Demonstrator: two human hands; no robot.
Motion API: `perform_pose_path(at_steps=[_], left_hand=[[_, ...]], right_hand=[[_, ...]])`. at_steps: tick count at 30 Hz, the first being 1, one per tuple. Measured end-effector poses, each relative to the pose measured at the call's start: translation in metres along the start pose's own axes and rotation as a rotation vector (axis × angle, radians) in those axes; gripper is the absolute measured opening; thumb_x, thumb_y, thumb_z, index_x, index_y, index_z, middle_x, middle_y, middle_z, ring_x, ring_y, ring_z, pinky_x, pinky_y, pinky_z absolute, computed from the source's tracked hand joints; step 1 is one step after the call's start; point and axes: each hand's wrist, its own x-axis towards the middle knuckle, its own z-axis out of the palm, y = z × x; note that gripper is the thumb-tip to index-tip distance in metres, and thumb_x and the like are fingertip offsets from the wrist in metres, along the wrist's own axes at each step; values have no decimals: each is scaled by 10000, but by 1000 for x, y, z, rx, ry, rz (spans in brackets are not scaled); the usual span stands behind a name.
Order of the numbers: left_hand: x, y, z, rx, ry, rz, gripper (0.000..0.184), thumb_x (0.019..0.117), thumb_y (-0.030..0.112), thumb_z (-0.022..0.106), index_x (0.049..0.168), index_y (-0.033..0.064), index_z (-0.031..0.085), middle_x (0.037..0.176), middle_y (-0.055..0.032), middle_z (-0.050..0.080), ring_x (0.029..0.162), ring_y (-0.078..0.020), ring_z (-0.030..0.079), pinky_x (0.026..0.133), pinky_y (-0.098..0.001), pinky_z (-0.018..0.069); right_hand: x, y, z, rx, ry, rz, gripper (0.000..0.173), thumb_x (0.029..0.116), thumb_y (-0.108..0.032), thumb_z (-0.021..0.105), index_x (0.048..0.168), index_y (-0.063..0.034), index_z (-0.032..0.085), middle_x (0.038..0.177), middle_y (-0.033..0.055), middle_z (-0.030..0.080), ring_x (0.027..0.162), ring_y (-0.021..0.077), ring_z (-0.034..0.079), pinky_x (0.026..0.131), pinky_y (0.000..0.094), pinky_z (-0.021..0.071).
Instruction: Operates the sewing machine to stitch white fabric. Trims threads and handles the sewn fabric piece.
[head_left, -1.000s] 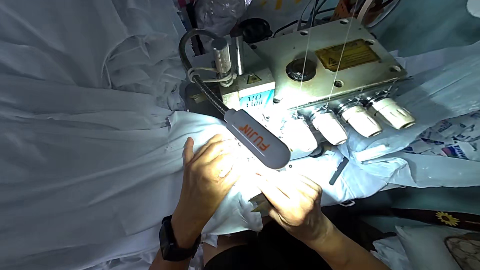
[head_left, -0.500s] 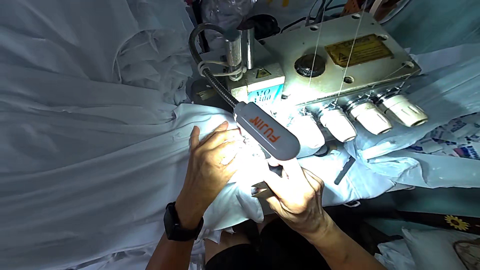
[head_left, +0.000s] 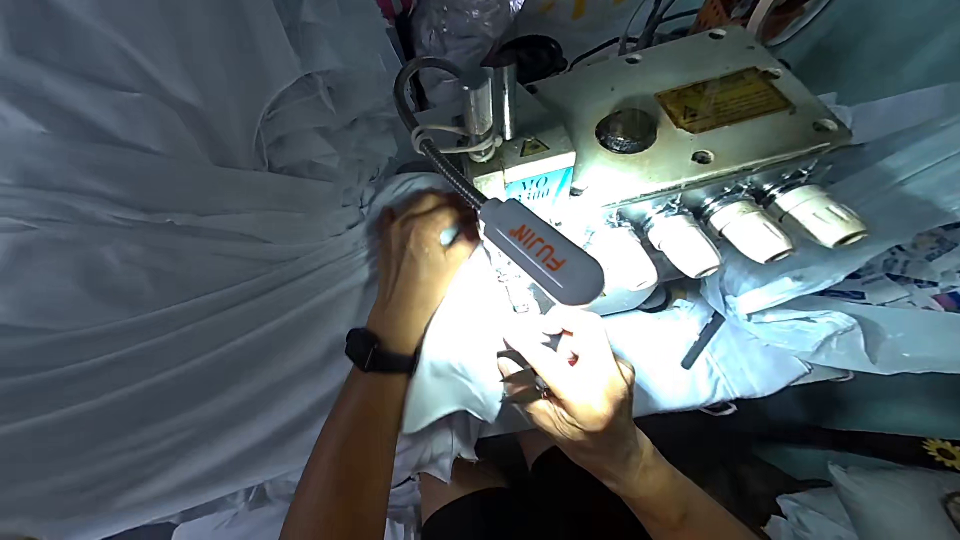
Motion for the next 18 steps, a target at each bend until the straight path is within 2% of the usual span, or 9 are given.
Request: perform_pose_path(at_steps=[2,4,5,7,8,11,13,16,18], left_hand=[[12,8,-7,-30,-20,-84,167,941,66,673,1014,-70,736,1112,-251,708,1085,-379,665,989,-529,462],[14,-1,1,-22,40,-137,179,961,82,651,1021,-61,741,1130,-247,704,1124,-367,654,1024,-469,466],[11,-6,5,-17,75,-167,199,965,101,643,1045,-48,748,1151,-235,703,1143,-352,648,1030,-453,465],[-11,2,2,17,65,-222,222,995,104,611,1142,-40,694,1244,-234,648,1185,-367,612,1034,-491,470],[-25,8,0,51,66,-256,232,999,116,606,1163,-36,667,1240,-233,625,1151,-377,613,983,-515,498],[-62,25,-5,86,83,-386,316,970,175,640,1183,-58,641,1170,-257,620,1067,-393,624,880,-529,523],[-75,31,-14,61,70,-418,386,967,208,655,1254,-46,607,1171,-251,623,1022,-348,646,845,-482,542],[-63,16,-30,8,41,-368,452,1008,213,617,1375,-45,553,1271,-277,596,1092,-366,638,859,-484,550],[-51,-3,-37,-69,-57,-330,479,1017,213,615,1427,-15,517,1426,-273,503,1248,-396,555,960,-523,505]], right_hand=[[-6,-3,0,62,39,-12,188,917,-211,695,824,-49,722,875,128,656,724,101,571,645,160,452],[-9,-4,-5,117,20,-38,289,937,-174,673,691,-45,592,812,114,630,731,104,591,648,152,475],[-11,-3,-8,140,12,-41,331,937,-169,674,655,-50,549,771,103,614,703,100,583,621,154,467],[-18,0,-13,151,-18,-3,392,928,-233,698,619,-70,519,661,63,588,605,88,555,541,188,420],[-20,2,-16,142,-44,33,401,913,-287,711,617,-78,539,607,41,570,554,81,529,508,210,386],[-20,5,-28,117,-183,220,435,841,-495,718,693,-94,635,565,-13,536,495,47,462,472,231,344],[-14,5,-33,113,-270,314,523,846,-622,658,801,-101,673,577,-48,498,498,36,421,480,240,334],[-4,-1,-35,127,-303,325,541,951,-603,556,918,-76,674,628,-46,507,541,36,443,516,225,360],[2,-6,-34,157,-285,309,458,998,-468,558,1008,-31,696,723,1,601,622,36,520,580,196,425]])
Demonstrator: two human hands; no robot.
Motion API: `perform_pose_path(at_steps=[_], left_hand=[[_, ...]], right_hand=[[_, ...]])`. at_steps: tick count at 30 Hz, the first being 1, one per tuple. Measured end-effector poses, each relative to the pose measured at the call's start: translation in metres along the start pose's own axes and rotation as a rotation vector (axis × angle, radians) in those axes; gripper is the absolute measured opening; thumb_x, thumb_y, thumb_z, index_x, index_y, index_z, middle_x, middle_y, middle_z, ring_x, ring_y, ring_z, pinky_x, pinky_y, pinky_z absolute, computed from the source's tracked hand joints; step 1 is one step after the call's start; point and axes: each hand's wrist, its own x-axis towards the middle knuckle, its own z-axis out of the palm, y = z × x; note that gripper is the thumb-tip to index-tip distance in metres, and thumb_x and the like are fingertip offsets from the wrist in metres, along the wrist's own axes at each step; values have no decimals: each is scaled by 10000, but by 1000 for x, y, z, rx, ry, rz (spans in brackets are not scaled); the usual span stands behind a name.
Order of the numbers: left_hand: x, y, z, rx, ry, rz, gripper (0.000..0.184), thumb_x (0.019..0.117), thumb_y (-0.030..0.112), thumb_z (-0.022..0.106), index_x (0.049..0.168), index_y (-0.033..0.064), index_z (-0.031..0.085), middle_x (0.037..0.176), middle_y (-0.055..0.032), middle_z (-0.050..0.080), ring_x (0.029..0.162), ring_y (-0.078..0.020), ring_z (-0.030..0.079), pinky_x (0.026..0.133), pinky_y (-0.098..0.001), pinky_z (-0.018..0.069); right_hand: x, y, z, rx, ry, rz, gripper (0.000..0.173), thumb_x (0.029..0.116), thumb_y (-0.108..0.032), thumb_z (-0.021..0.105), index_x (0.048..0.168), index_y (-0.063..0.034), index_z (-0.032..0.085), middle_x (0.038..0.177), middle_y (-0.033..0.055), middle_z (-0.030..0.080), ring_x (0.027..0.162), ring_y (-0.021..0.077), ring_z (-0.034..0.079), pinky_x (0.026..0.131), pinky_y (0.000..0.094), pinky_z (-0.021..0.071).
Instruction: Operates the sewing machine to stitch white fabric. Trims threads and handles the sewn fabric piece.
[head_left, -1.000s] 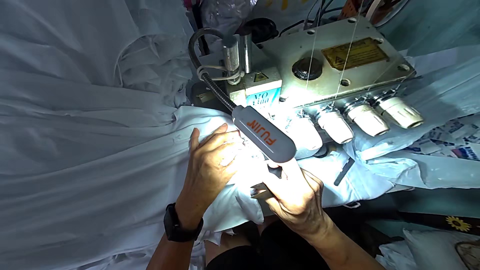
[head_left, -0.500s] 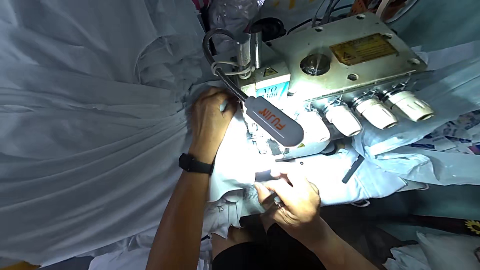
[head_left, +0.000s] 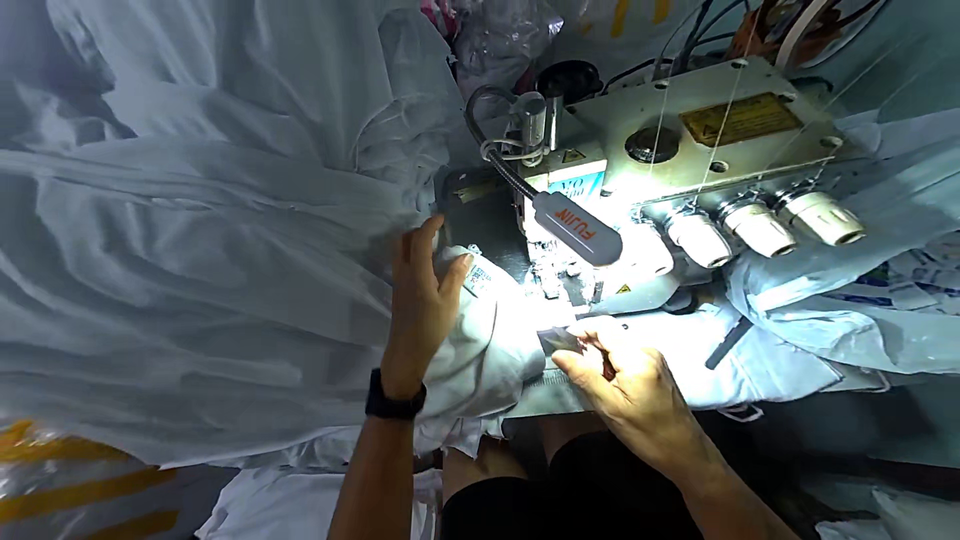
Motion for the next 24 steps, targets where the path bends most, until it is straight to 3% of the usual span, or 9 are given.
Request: perform_pose_path(at_steps=[3,5,7,9,13,16,19,21,24], left_hand=[[11,-17,-4,-60,-81,82,203,992,146,643,1087,-29,683,1384,-213,568,1242,-326,575,1023,-488,475],[10,-14,-10,-126,-14,85,145,1002,138,631,1040,-2,644,940,-80,673,798,-105,633,717,-272,525],[4,-9,-15,-240,-13,82,164,1000,92,623,1121,34,530,786,16,628,623,21,557,581,-143,468],[-1,-5,-19,-250,-8,135,151,996,59,598,1124,33,521,858,6,657,697,25,600,632,-141,497],[-4,-2,-24,-146,-18,337,205,933,-36,545,948,-24,750,1068,-117,746,1050,-121,699,961,-263,542],[-6,3,-26,-134,-33,366,246,944,-28,559,1097,-18,752,1161,-112,735,1078,-122,684,975,-272,526],[-8,6,-26,-146,-59,405,293,913,-39,579,1169,-41,723,1224,-140,717,1141,-172,673,1038,-358,490],[-11,10,-26,-129,-84,422,306,905,-32,583,1180,-32,718,1245,-124,712,1174,-172,662,1074,-430,454],[-16,15,-25,-121,-97,439,309,897,-36,601,1181,-22,722,1245,-111,713,1177,-172,658,1090,-476,422]], right_hand=[[8,-7,-1,-68,20,-51,339,994,-245,536,1125,6,722,873,88,682,706,82,592,654,205,489],[15,-9,1,-222,97,-114,295,968,-168,557,1093,10,757,879,138,681,678,183,636,613,292,529],[22,-13,8,-343,153,-137,265,964,-128,583,1079,23,767,876,184,676,664,273,664,581,369,551],[28,-19,17,-412,166,-139,275,952,-102,596,1129,35,757,885,217,687,683,335,691,577,431,563],[42,-23,29,-400,179,-205,227,932,-75,619,1057,71,740,878,237,690,716,386,700,575,499,555],[47,-19,17,-97,178,-165,171,923,-69,641,986,29,766,887,159,727,812,222,704,739,357,575],[46,-26,3,222,55,34,122,897,-107,684,954,-25,753,814,7,678,698,-23,600,664,137,509],[46,-34,0,322,-42,137,106,882,-100,710,955,-33,749,778,-23,647,622,-40,544,590,133,469],[51,-43,4,329,-133,182,98,918,-108,697,973,-46,750,792,-10,659,649,-8,568,610,172,488]])
